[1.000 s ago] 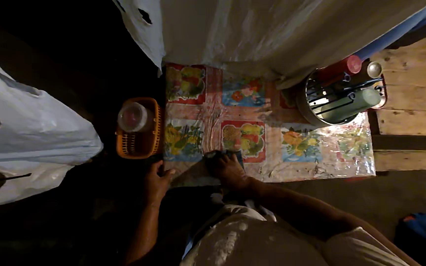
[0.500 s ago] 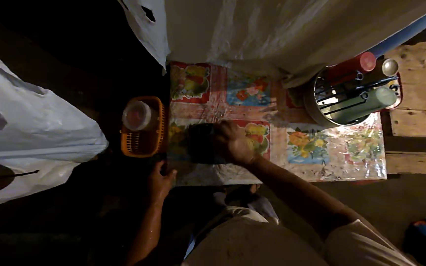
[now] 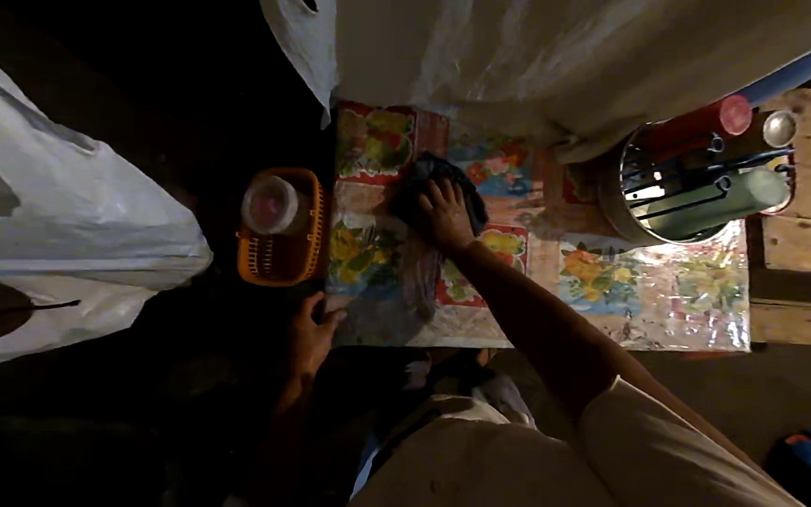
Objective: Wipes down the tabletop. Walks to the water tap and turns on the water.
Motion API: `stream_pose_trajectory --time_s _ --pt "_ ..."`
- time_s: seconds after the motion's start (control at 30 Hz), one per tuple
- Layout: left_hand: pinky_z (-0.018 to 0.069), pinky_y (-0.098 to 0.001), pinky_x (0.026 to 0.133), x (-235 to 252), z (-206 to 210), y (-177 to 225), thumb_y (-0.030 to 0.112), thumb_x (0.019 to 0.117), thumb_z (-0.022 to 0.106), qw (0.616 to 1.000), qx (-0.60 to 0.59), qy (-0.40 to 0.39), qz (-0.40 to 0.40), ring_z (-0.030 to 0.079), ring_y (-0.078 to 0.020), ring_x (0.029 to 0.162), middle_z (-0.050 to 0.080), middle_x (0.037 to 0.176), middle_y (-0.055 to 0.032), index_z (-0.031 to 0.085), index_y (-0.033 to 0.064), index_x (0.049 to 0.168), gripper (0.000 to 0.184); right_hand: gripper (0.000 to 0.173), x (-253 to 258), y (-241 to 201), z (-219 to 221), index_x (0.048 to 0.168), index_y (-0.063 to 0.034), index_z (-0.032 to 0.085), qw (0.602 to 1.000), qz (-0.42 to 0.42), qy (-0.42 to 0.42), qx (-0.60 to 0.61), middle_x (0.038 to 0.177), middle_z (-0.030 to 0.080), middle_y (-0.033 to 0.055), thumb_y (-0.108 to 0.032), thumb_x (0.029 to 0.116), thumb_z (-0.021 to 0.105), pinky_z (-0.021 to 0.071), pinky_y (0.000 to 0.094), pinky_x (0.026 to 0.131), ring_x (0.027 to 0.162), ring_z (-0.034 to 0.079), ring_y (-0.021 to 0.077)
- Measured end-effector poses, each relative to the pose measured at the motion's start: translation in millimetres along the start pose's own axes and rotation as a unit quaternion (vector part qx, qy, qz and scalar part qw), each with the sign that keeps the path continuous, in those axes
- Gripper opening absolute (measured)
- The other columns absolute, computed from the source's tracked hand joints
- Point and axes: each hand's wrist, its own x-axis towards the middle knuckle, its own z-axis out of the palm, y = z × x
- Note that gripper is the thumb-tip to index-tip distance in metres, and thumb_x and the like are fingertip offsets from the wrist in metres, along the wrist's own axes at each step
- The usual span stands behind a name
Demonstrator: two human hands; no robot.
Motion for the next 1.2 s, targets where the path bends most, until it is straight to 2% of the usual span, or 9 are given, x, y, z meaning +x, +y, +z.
stream_pose_trajectory --time_s 0.13,0.33,0.43,0.6,0.7,0.8,1.0,1.07,1.2 --pt "0.0499 -0.0518 0.103 -0.4 -1.8 2.4 0.020 0.0934 0.076 1.000 0.012 0.005 0.001 0.063 -0.0349 0.118 0.063 0.130 -0.0246 0.054 -0.0018 0.141 0.057 0.032 -56.1 -30.7 8.5 0.123 -0.0074 0.069 0.998 -0.046 0.010 0.030 0.141 0.057 0.0225 -0.028 0.0986 0.064 0.0322 0.0688 0.113 0.137 0.046 0.0477" --pt "0.0493 -0.0502 0.104 1.8 -1.7 3.3 0.019 0.0932 0.076 1.000 0.018 0.000 0.007 0.062 -0.0343 0.120 0.062 0.133 -0.0238 0.054 -0.0019 0.141 0.057 0.027 -153.6 -56.2 10.8 0.122 -0.0110 0.068 0.985 -0.161 -0.011 0.054 0.138 0.062 0.0199 -0.025 0.1002 0.059 0.0430 0.0685 0.104 0.130 0.056 0.0466" --pt "0.0486 -0.0514 0.105 0.6 -3.5 5.6 0.020 0.0938 0.075 1.000 0.024 0.001 0.006 0.061 -0.0355 0.122 0.061 0.134 -0.0247 0.053 -0.0020 0.142 0.057 0.030 -132.5 -45.6 5.7 0.122 -0.0130 0.067 0.983 -0.175 -0.010 0.045 0.134 0.064 0.0193 -0.032 0.1014 0.056 0.0468 0.0653 0.099 0.124 0.059 0.0444" --pt "0.0486 -0.0525 0.105 -0.7 -2.4 4.5 0.023 0.0956 0.074 0.999 0.033 -0.004 -0.008 0.061 -0.0357 0.122 0.060 0.135 -0.0242 0.052 0.0001 0.144 0.058 0.035 -52.1 -15.4 5.3 0.125 -0.0125 0.067 0.995 -0.103 0.014 -0.002 0.132 0.062 0.0195 -0.036 0.1021 0.054 0.0393 0.0682 0.103 0.125 0.053 0.0471" --pt "0.0490 -0.0514 0.105 -1.1 -1.4 7.1 0.022 0.0960 0.073 1.000 0.027 -0.005 -0.013 0.062 -0.0347 0.122 0.062 0.134 -0.0234 0.052 0.0007 0.144 0.057 0.043 -15.2 -9.7 6.9 0.131 -0.0122 0.063 0.999 -0.033 0.021 -0.030 0.140 0.057 0.0193 -0.040 0.1044 0.045 0.0306 0.0688 0.111 0.133 0.047 0.0473" --pt "0.0499 -0.0507 0.104 -1.8 -1.1 3.9 0.020 0.0945 0.075 1.000 0.017 0.007 0.001 0.063 -0.0335 0.119 0.063 0.132 -0.0229 0.054 -0.0007 0.142 0.056 0.042 -42.5 -31.3 14.4 0.138 -0.0108 0.061 0.999 -0.020 0.021 0.015 0.151 0.047 0.0251 -0.033 0.1030 0.055 0.0255 0.0715 0.115 0.142 0.038 0.0522" --pt "0.0484 -0.0505 0.107 -0.1 1.7 -0.8 0.018 0.0945 0.074 1.000 -0.005 0.016 0.011 0.061 -0.0342 0.124 0.061 0.136 -0.0235 0.055 -0.0019 0.141 0.054 0.022 -131.8 -74.7 18.1 0.118 -0.0151 0.069 0.947 -0.302 -0.041 0.096 0.133 0.064 0.0157 -0.020 0.0972 0.065 0.0443 0.0645 0.104 0.127 0.057 0.0420" --pt "0.0479 -0.0510 0.107 -0.2 -0.8 2.0 0.021 0.0938 0.075 1.000 -0.003 0.013 0.003 0.060 -0.0347 0.125 0.060 0.137 -0.0233 0.055 -0.0010 0.142 0.056 0.028 -110.4 -58.0 18.0 0.126 -0.0185 0.068 0.942 -0.321 -0.034 0.096 0.141 0.060 0.0151 -0.027 0.0990 0.064 0.0364 0.0687 0.111 0.134 0.053 0.0415" --pt "0.0465 -0.0478 0.109 -0.6 -3.4 -0.1 0.022 0.0938 0.075 1.000 -0.012 -0.004 -0.006 0.059 -0.0317 0.127 0.060 0.138 -0.0218 0.054 0.0006 0.143 0.058 0.048 -24.6 -14.4 26.6 0.145 -0.0225 0.057 0.970 -0.238 -0.018 0.053 0.162 0.040 0.0146 -0.045 0.1028 0.054 0.0117 0.0743 0.119 0.153 0.026 0.0430"
